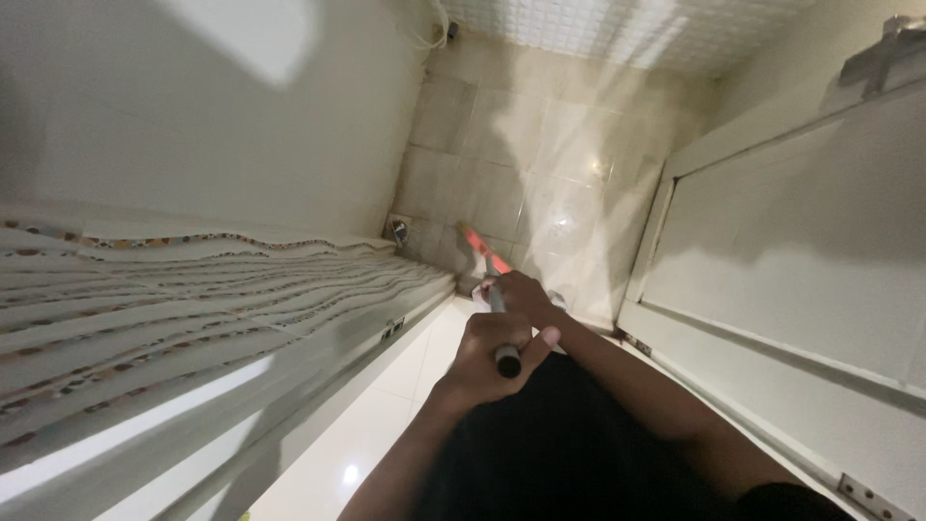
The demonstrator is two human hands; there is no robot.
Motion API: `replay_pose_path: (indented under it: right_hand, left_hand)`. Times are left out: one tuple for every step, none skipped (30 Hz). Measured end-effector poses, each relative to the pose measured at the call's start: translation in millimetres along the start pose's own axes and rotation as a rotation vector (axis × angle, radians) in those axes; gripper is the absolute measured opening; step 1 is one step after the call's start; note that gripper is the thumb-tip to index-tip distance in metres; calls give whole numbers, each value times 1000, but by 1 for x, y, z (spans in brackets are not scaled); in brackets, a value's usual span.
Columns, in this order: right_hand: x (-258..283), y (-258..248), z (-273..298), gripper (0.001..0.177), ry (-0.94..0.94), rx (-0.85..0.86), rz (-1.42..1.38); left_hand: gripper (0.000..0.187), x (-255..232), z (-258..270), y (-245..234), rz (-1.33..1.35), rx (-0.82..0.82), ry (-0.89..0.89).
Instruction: The person uses a squeegee to push water across a tiled bathroom floor, moving the tool in repeated strokes around the base of a shower stall and a doorway.
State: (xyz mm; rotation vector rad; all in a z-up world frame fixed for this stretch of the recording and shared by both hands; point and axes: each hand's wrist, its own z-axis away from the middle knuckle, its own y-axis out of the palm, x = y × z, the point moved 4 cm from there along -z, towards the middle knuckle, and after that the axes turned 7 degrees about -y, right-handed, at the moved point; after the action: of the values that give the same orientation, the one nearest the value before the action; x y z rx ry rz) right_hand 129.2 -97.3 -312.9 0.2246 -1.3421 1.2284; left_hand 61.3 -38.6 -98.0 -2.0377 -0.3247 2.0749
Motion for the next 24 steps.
replay_pose_path:
  right_hand:
    - [4,-3,4,23,6,0,-5]
    - [5,-7,5,21,34,18,86]
    - [5,-11,7,20,66,34,177]
    - [3,-14,10,20,76,32,173]
    - [-2,-21,14,19,90,-4,173]
    - [-9,-26,16,19,104,-40,174]
    - [-18,-27,19,19,112,-38,172]
    - [-31,-29,21,19,161,-76,188]
    - [-46,-31,25,19,211,-116,207]
    - [-61,-30,29,19,219,-116,208]
    - [-76,-30,30,20,210,-184,175]
    - [-92,-32,33,22,200,-251,142]
    - [-108,-30,37,22,202,-243,140]
    - [-123,-32,41,34,183,-286,203]
    - [-134,-31,43,45,162,-328,266]
    - [-144,-25,43,45,163,-318,263]
    - [-153,-19,43,48,163,-298,291]
    - [-160,-13,41,51,163,-278,318]
    - [-164,-6,35,51,161,-270,316]
    - [-169,4,28,43,229,-215,298]
    - [-172,15,18,39,294,-158,281]
    - [-169,25,8,39,288,-148,278]
    - [-161,35,-3,40,193,-138,279]
    - [-151,42,-11,44,99,-128,278]
  left_hand:
    - [55,-7,1,-1,19,-15,68]
    - [54,-13,1,-3,38,-30,135]
    - [54,-15,0,-4,42,-21,133]
    - [54,-18,-2,-5,19,-16,170]
    - [53,-20,-5,-5,-5,-15,212]
    - [53,-20,-9,-4,0,-9,213]
    - [51,-18,-12,-1,73,38,171]
    - [50,-15,-14,2,145,86,127]
    - [50,-12,-16,3,152,91,126]
    - [49,-8,-18,6,167,160,95]
    - [49,-3,-20,8,179,224,65]
    - [49,3,-25,10,182,224,65]
    - [45,8,-29,11,175,239,87]
    - [40,14,-31,12,169,253,109]
    - [40,20,-31,11,171,250,100]
    - [37,28,-31,12,179,262,27]
    - [33,35,-31,12,188,275,-42]
    - [33,38,-30,12,191,272,-48]
    - [33,41,-28,10,181,263,-78]
    - [33,42,-27,8,171,253,-108]
    - [33,43,-25,4,169,246,-116]
    - [29,41,-23,-2,188,249,-91]
    - [25,38,-22,-6,208,256,-64]
    - [25,37,-20,-11,207,250,-70]
